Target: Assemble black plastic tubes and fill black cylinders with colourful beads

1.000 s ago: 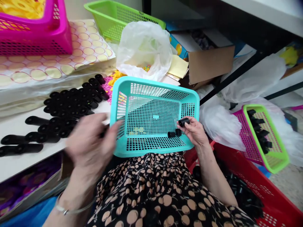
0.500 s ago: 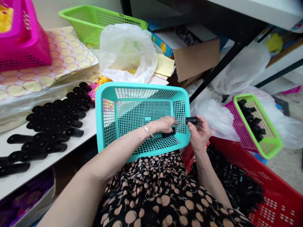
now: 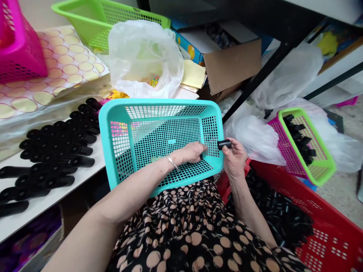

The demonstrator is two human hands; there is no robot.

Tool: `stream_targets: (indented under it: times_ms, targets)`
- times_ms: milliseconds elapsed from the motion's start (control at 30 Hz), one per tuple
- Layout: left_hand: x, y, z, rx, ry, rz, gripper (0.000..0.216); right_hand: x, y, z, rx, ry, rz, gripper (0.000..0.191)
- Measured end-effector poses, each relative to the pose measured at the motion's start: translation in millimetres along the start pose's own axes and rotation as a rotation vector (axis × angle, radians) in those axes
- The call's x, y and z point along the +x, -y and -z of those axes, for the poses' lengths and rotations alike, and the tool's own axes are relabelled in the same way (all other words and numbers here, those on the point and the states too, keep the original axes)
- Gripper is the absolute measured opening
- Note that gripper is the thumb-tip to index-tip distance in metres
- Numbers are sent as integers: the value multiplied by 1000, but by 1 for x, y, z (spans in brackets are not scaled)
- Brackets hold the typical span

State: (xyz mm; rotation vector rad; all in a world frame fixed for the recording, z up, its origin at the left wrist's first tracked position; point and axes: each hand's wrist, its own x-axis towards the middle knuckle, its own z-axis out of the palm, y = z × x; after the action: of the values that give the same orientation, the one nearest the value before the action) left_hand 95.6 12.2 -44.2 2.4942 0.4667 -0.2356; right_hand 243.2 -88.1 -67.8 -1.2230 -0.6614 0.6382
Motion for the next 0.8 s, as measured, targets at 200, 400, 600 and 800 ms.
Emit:
stream_targets:
  times_ms: [200, 400, 600, 800]
  targets:
    - [-30, -11, 16, 67, 14, 228, 39, -4, -1, -1, 13, 59, -8, 40]
    - [-53, -23, 9, -65, 96, 257, 17, -9, 1, 2, -257, 106, 108, 41]
    - [-60, -10, 11, -865, -100, 271, 38, -34, 27, -14, -340, 256, 160, 34]
    - [-69, -13, 30, -1168, -193, 199, 30, -42, 30, -30, 38, 316, -93, 38]
